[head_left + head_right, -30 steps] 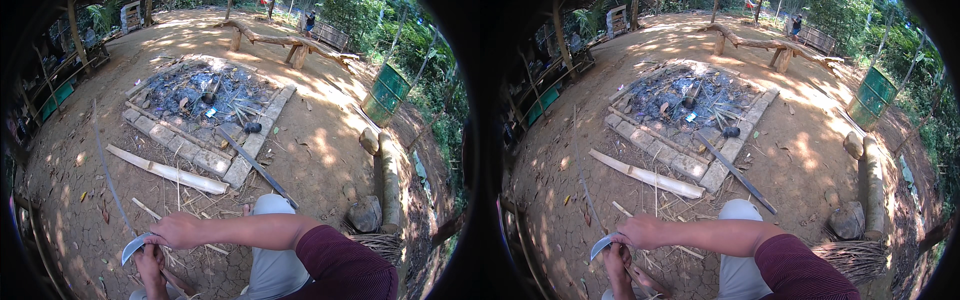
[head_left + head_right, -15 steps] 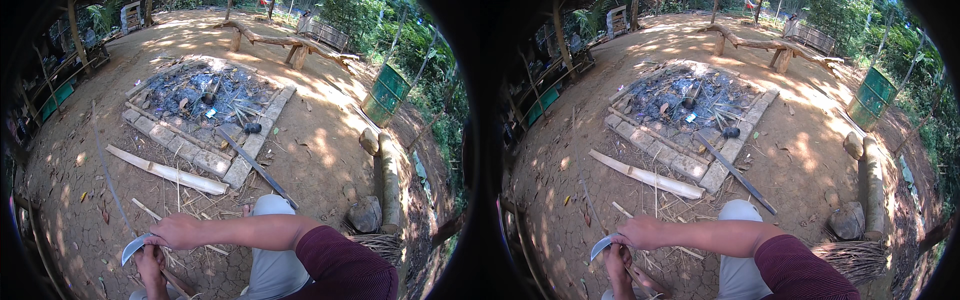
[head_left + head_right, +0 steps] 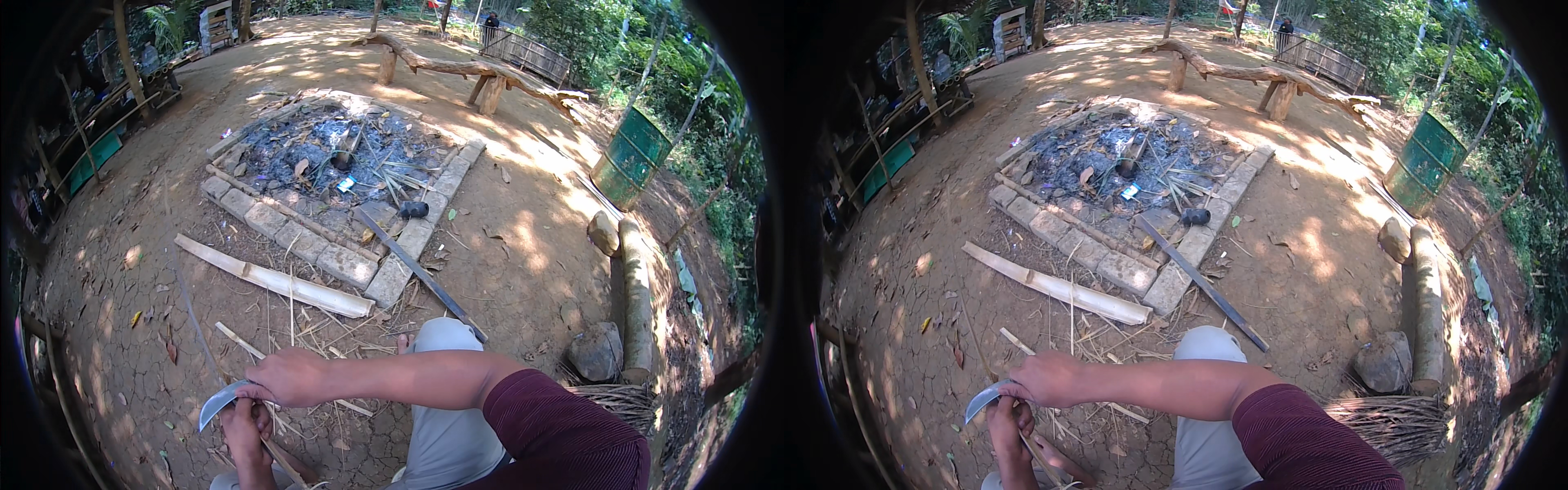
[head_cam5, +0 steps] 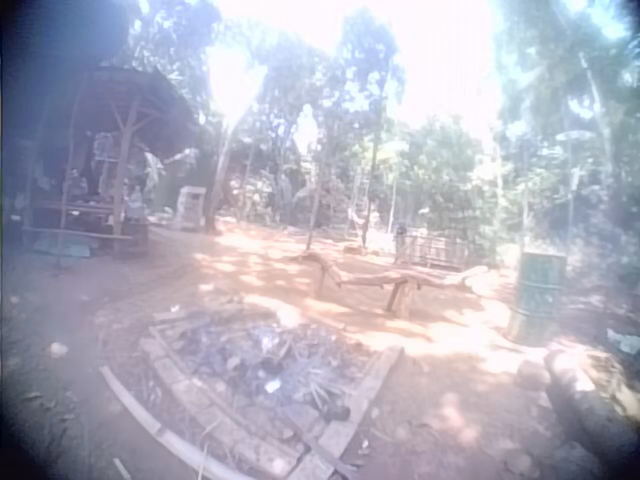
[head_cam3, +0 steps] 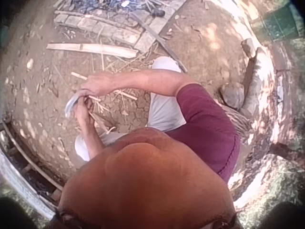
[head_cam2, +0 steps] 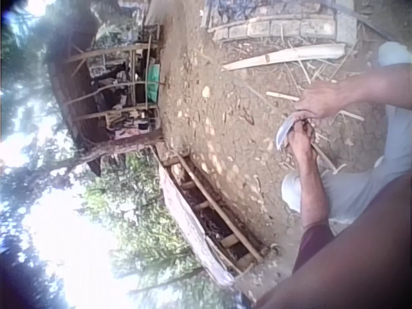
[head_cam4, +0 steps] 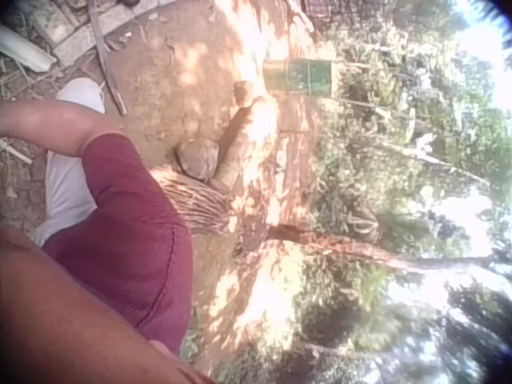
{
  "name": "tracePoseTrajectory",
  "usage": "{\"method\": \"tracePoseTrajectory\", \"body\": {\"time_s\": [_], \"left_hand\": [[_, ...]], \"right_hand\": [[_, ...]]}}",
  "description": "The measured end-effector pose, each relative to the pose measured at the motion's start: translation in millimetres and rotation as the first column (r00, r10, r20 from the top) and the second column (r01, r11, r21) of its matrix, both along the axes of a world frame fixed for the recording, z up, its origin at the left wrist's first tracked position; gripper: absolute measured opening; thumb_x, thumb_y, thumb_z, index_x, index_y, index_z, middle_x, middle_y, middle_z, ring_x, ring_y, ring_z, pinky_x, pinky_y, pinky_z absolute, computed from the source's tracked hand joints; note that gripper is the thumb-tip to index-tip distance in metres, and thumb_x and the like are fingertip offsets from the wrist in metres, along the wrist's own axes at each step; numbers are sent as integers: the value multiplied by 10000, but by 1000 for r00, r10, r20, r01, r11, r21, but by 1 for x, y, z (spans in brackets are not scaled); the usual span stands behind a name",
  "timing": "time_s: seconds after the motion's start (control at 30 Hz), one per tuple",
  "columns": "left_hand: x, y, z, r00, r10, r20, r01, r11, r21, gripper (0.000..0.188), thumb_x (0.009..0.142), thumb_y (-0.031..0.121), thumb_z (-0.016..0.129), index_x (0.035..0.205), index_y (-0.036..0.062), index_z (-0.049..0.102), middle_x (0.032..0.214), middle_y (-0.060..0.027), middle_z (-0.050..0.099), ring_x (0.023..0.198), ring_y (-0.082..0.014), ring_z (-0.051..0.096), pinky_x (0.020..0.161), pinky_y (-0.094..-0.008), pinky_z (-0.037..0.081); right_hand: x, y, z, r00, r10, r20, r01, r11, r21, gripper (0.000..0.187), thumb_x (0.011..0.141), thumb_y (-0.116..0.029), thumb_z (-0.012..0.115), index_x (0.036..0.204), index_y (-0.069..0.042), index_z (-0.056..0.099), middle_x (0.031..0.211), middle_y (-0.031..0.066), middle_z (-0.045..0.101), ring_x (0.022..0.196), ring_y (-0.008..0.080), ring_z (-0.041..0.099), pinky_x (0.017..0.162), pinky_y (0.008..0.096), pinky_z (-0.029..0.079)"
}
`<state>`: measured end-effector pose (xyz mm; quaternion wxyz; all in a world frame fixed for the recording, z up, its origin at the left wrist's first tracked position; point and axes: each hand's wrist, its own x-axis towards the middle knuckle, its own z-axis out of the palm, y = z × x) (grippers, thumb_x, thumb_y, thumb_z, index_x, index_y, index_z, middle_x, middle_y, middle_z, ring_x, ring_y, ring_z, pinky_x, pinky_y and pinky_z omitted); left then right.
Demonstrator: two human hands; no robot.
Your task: The person carves a strip of bamboo with a knife, stripping away thin layers and smoothing the edges.
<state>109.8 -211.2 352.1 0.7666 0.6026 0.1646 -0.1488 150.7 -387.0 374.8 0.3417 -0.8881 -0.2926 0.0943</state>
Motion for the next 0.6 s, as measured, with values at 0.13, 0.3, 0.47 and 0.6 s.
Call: {"method": "tracePoseTrajectory", "body": {"time_s": [0.13,0.3,0.47,0.6], "left_hand": [[-1,3,1,999,-23,23,23,1000,-16,174,997,216,554,989,52,495,653,-20,482,426,-61,366,349,-210,282],[-2,2,1,998,-50,43,48,999,25,197,1005,239,548,957,54,501,620,-1,457,419,-60,357,352,-221,268],[-3,-1,-2,999,-13,51,7,993,114,206,1003,233,550,881,71,512,589,23,419,407,-55,340,353,-235,250],[-2,-2,-3,1000,-1,5,0,984,176,144,1031,168,502,920,80,528,555,35,400,395,-54,340,348,-245,239]], "right_hand": [[-1,-1,4,1000,9,-21,-9,1000,-8,562,1051,-522,384,950,-34,642,793,215,676,789,438,678,735,535,536],[-2,-2,6,1000,7,8,-7,1000,1,547,1045,-523,401,940,-46,646,795,215,679,786,435,679,718,533,534],[1,-2,3,999,-7,42,8,1000,-25,555,1028,-550,420,933,-51,644,788,211,683,770,435,681,682,534,533],[2,-2,2,998,-15,59,19,998,-63,556,1015,-566,434,935,-58,645,773,199,686,761,432,686,668,534,532]]}}
